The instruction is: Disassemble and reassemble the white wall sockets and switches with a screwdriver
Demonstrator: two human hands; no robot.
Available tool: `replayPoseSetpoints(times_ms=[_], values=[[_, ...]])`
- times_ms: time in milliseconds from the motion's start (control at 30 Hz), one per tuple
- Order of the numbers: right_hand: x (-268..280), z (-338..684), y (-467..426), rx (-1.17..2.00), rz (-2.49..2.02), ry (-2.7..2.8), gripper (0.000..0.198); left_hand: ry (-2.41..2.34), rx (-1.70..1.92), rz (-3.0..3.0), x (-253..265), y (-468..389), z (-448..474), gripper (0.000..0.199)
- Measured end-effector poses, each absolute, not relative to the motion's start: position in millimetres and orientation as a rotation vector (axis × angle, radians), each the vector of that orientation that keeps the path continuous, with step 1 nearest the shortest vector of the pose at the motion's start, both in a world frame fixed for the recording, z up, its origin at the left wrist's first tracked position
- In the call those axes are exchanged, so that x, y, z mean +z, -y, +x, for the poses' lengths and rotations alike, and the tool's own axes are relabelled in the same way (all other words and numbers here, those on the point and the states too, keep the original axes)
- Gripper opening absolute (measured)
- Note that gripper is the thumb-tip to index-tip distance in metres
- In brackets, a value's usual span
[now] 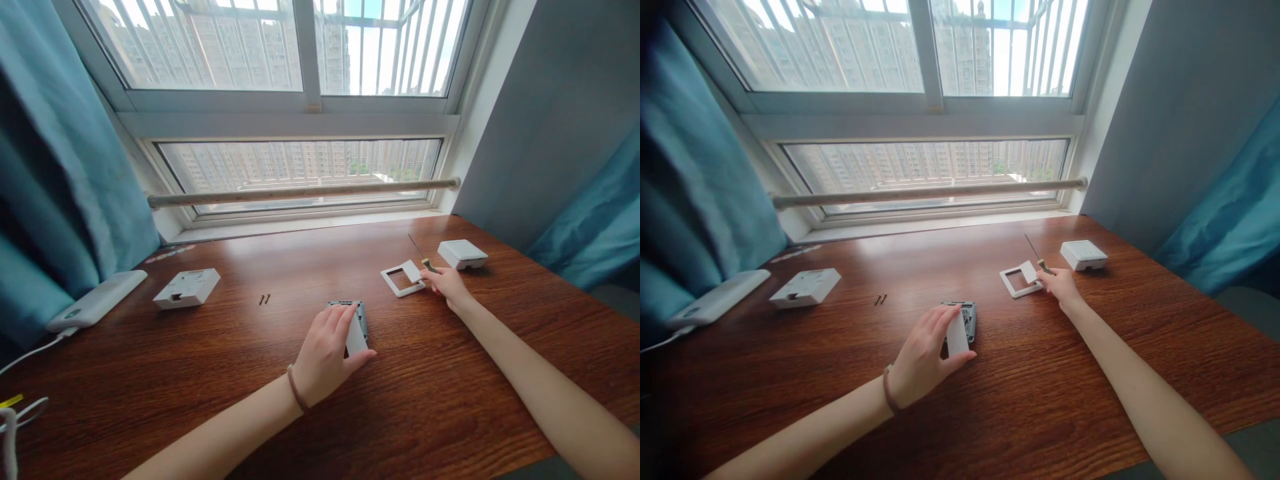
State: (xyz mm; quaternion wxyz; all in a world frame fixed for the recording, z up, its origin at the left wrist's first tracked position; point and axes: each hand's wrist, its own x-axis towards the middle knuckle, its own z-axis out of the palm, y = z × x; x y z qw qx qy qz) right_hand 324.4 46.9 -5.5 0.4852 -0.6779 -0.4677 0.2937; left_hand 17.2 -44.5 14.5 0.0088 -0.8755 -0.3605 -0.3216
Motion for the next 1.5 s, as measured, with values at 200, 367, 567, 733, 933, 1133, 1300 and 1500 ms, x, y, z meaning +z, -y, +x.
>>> replayPoseSetpoints(times_ms=[200,367,567,733,933,1133,1300,1500], values=[[-17,333,-49,0.591,-1.82,1.284,0.031,1.113,-0.972,-2.735,19,44,16,0.064],[-18,336,-52,0.359,-1.912,1.408,0.028,1.113,-0.944,-2.778,17,44,17,0.063],[-19,334,-52,0.212,-1.96,1.468,0.032,1.117,-0.968,-2.784,18,44,16,0.063],[-14,331,-49,0.152,-1.949,1.468,0.037,1.195,-0.986,-2.839,32,24,35,0.063],[-11,331,-47,0.135,-1.923,1.471,0.037,1.435,-0.957,-3.025,41,-37,105,0.066],[-10,332,-49,0.114,-1.917,1.476,0.037,1.628,-0.503,-2.869,21,-70,151,0.072],[-9,330,-49,0.097,-1.902,1.487,0.038,1.569,-0.469,-2.861,8,-73,166,0.066],[-7,328,-47,0.117,-1.857,1.493,0.036,1.458,-0.452,-2.896,6,-76,176,0.065]])
